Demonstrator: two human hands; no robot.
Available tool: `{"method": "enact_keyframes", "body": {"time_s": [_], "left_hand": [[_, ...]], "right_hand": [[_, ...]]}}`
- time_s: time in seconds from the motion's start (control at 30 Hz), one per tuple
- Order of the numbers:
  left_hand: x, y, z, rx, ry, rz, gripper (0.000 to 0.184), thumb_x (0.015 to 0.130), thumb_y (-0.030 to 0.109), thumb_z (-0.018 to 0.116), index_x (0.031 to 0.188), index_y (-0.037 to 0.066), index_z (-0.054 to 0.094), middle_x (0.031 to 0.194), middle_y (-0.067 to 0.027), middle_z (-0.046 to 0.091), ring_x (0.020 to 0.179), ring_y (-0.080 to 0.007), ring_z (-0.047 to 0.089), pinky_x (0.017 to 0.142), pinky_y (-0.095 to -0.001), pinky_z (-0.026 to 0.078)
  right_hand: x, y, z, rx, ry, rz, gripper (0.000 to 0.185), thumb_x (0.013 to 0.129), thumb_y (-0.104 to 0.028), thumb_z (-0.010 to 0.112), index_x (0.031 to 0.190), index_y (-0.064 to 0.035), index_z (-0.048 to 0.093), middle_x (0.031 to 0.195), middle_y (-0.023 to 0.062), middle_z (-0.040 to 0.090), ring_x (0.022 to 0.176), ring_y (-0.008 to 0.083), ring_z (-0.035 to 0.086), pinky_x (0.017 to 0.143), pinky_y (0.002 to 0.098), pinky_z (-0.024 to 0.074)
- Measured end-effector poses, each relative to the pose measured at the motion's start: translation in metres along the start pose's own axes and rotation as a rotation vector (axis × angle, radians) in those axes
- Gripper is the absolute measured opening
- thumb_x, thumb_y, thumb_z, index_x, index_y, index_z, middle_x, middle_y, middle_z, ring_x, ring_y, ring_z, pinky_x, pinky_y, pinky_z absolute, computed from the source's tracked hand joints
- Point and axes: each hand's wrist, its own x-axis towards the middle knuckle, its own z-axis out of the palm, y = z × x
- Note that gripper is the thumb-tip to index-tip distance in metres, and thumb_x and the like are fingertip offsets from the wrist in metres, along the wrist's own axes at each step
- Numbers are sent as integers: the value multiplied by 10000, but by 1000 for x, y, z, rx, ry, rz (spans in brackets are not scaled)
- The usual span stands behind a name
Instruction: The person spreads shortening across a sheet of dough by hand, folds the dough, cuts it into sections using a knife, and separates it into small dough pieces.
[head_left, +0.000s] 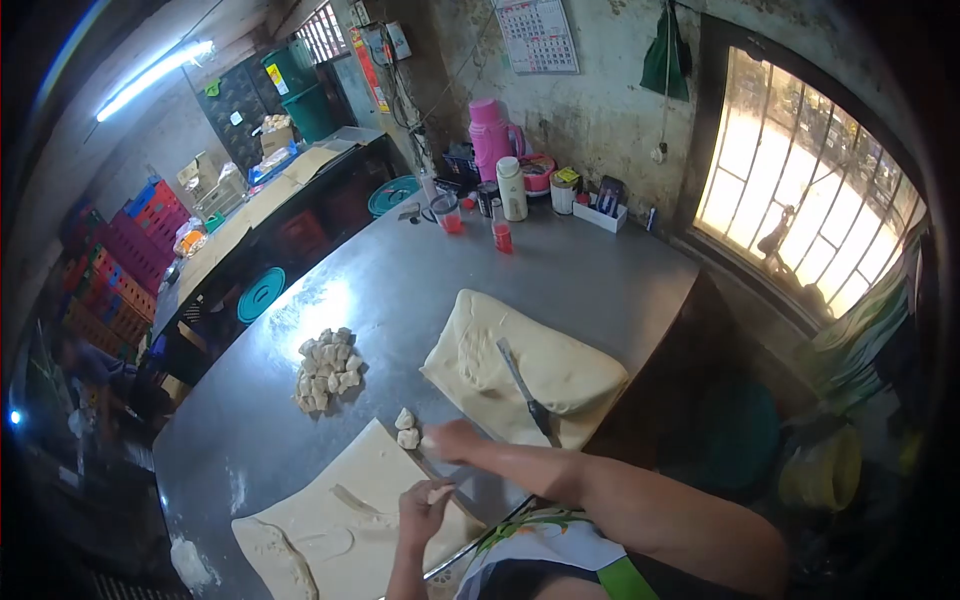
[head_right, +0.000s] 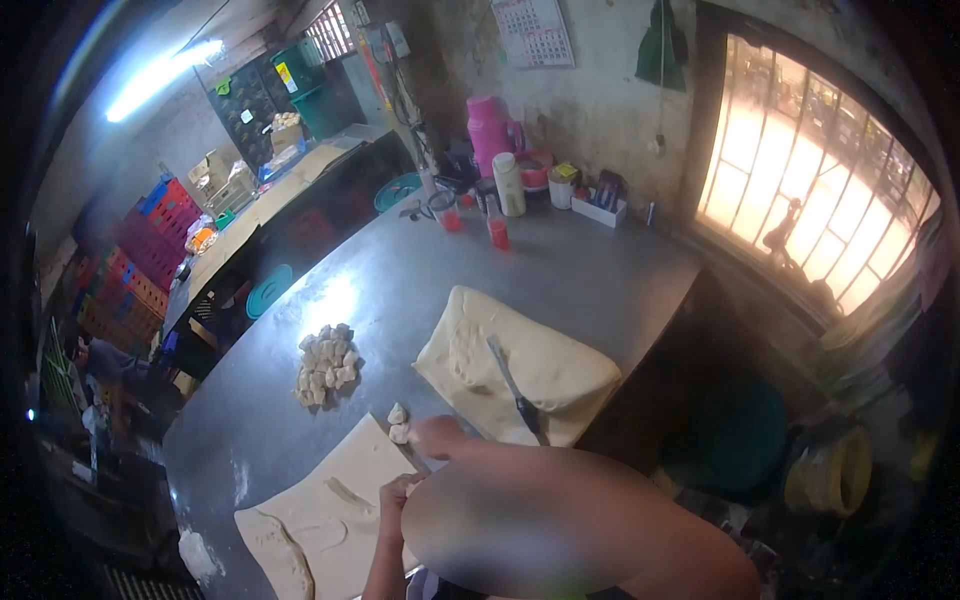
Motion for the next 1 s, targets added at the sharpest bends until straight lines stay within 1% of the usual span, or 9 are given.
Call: {"method": "enact_keyframes", "body": {"time_s": [0.07,0.13,0.23,0.4,0.57,0.67,0.77,0.87,1.0], "left_hand": [[-7,5,-8,-469,79,-315,241,862,-3,574,1084,-13,669,791,-70,677,738,-211,656,664,-339,527],[-1,8,-2,-716,138,-471,260,857,-12,574,1098,0,671,847,-67,687,785,-189,661,692,-326,535],[26,-15,15,-168,737,114,308,871,41,624,1176,17,660,833,-47,696,718,-196,664,660,-324,538],[15,-70,5,-578,316,-160,253,880,40,582,1114,18,677,761,-87,688,704,-180,656,645,-351,531],[5,-24,-5,149,-246,-288,201,885,68,597,1043,18,710,856,-124,696,805,-272,697,777,-391,543],[-14,-17,-22,-313,22,-108,210,874,74,621,1056,17,709,854,-143,693,819,-287,690,789,-392,540],[-17,-38,-5,-597,295,-82,223,861,77,643,1065,15,708,859,-161,692,844,-304,685,805,-394,536],[1,-64,0,-690,522,-197,237,846,78,662,1069,11,707,873,-180,691,879,-323,681,826,-396,532],[0,-66,-20,-372,496,-90,235,842,61,654,1066,11,706,902,-181,697,888,-330,678,823,-398,530]], "right_hand": [[-3,4,10,-34,-85,152,360,877,-349,654,1025,-24,608,1117,192,641,1020,346,640,836,435,507],[-13,2,26,29,225,-294,375,860,-347,682,1097,-62,620,1053,173,653,987,337,646,829,442,508],[-6,-27,23,143,217,-591,357,862,-339,679,1088,-68,624,1062,164,645,994,327,642,830,439,509],[-24,-62,25,266,80,-576,291,891,-317,626,995,-45,621,1140,165,617,1037,320,629,833,430,508],[-7,-29,30,38,178,-146,345,827,-337,684,1019,-51,659,1131,164,648,1040,377,619,871,452,493],[3,3,52,-163,16,244,435,805,-359,701,1085,-32,638,1144,166,644,1025,391,623,868,467,497],[-18,-20,55,-100,407,-350,443,782,-341,730,1082,-35,619,988,166,661,978,365,648,840,460,501],[-22,-64,45,113,97,-571,439,794,-358,720,1089,-49,621,950,167,667,950,356,661,833,458,505],[-18,-87,34,407,72,-396,466,781,-376,733,1100,-58,616,963,169,665,958,353,660,837,450,507]]}}
